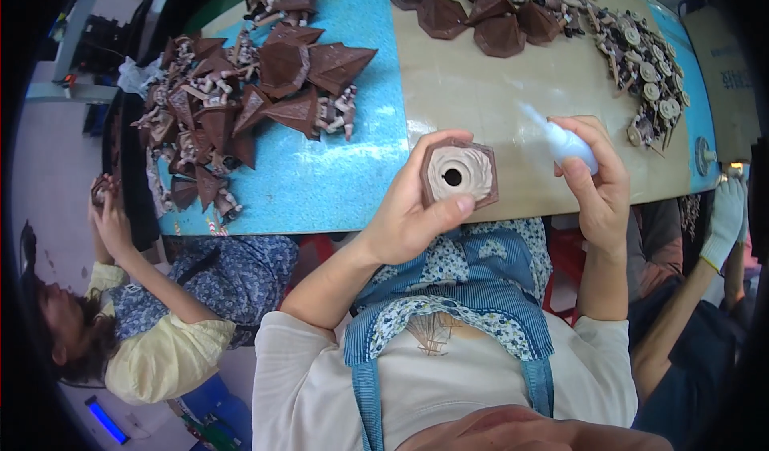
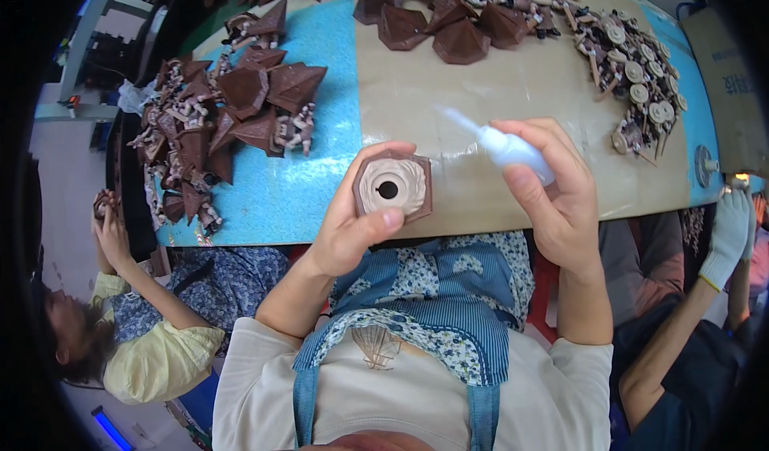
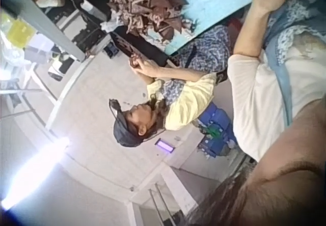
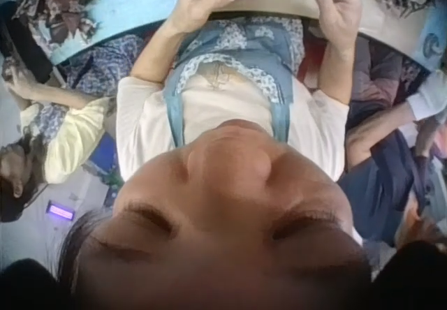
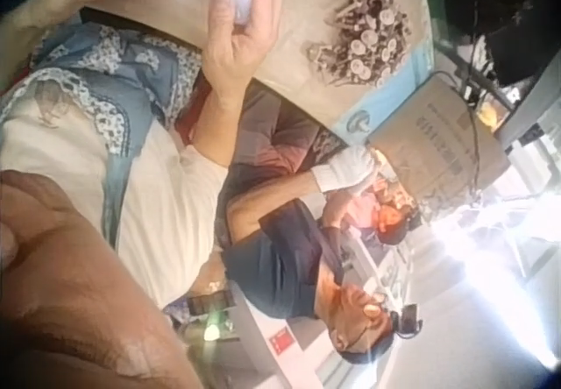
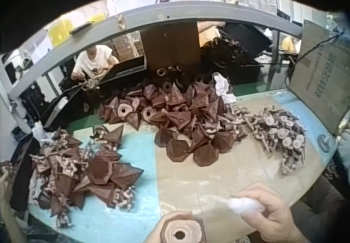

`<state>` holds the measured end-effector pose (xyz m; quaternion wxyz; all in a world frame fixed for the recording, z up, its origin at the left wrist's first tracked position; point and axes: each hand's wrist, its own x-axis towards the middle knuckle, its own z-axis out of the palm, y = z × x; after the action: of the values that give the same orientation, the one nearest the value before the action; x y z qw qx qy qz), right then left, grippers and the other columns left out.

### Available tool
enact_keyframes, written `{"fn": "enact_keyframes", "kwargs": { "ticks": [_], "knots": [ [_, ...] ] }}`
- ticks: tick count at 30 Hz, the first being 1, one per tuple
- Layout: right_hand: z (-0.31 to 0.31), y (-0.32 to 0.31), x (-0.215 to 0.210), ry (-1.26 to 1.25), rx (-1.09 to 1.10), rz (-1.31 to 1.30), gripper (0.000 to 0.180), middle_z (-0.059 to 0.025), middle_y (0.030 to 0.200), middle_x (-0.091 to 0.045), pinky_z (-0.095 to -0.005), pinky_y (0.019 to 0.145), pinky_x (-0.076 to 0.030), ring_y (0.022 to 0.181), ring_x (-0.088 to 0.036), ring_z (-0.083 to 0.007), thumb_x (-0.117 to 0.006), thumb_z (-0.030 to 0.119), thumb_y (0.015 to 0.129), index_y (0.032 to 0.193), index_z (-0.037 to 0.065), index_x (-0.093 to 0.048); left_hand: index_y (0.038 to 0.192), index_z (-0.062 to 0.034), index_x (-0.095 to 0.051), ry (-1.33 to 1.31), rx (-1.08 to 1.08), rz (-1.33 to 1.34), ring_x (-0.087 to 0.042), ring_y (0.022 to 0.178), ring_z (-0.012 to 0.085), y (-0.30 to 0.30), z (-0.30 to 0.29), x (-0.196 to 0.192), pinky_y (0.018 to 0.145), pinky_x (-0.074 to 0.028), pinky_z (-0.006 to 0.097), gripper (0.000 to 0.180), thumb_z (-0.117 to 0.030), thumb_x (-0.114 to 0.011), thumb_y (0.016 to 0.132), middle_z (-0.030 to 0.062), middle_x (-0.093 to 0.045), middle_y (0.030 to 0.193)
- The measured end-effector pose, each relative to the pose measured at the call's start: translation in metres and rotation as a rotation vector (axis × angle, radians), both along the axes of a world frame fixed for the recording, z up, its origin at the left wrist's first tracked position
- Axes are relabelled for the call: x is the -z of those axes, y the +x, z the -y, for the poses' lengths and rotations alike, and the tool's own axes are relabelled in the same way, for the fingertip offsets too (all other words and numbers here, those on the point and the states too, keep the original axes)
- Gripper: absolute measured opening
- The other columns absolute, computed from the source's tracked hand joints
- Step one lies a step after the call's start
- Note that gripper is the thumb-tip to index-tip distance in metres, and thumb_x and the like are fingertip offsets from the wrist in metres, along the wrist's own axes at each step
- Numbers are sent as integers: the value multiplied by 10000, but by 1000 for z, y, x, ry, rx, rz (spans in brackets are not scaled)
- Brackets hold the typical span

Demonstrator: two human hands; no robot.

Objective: The person assembles figurines by applying glue to the bases from a bottle, pressing figurine pieces into the bases by hand, wiping them with a cloth, and trimming parts with pliers.

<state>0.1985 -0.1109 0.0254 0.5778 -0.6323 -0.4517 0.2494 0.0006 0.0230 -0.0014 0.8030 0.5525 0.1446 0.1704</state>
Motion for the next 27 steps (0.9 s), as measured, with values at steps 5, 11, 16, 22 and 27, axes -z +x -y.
{"fn": "enact_keyframes", "kwargs": {
  "ticks": [5, 11, 16, 22, 27],
  "knots": [
    [10, -11, -21, 22, -93, 293, 297, -138, 918, -640, -284, 711, -470, 777, -596, -225, -715, 80, 777, 1038, -27, -622, 1389, 23, -273, -181, -3, 22, -503, 1166, 214, -3, 20, 4, 1001, -435, 368, 721, -216, -669, 836, 132, -478, 1259],
    [8, -25, -46, -40, -142, 571, 329, -147, 838, -656, -321, 604, -467, 704, -608, -267, -759, 30, 662, 958, -29, -630, 1344, -3, -304, -107, 48, 98, -497, 1139, 163, -5, 28, 15, 973, -413, 315, 719, -138, -748, 794, 106, -489, 1222],
    [7, -32, -50, -9, -162, 669, 310, -144, 825, -658, -325, 582, -458, 657, -588, -273, -750, 23, 646, 929, -28, -633, 1278, -11, -357, -41, -2, 30, -521, 1086, 146, -3, 32, 12, 941, -424, 290, 718, -152, -812, 741, 79, -531, 1139],
    [7, -31, -47, 17, -184, 714, 313, -143, 827, -657, -329, 563, -430, 644, -576, -261, -742, 39, 637, 924, -23, -634, 1270, -7, -365, -99, -14, 17, -520, 1079, 144, -3, 34, 11, 933, -427, 290, 711, -147, -815, 738, 82, -527, 1135],
    [8, -32, -50, -17, -181, 737, 300, -135, 818, -649, -339, 572, -419, 631, -555, -261, -731, 40, 639, 918, -20, -636, 1272, -3, -362, -63, 3, 9, -521, 1078, 146, -3, 33, 11, 933, -427, 288, 715, -148, -814, 738, 84, -527, 1135]
  ]
}}
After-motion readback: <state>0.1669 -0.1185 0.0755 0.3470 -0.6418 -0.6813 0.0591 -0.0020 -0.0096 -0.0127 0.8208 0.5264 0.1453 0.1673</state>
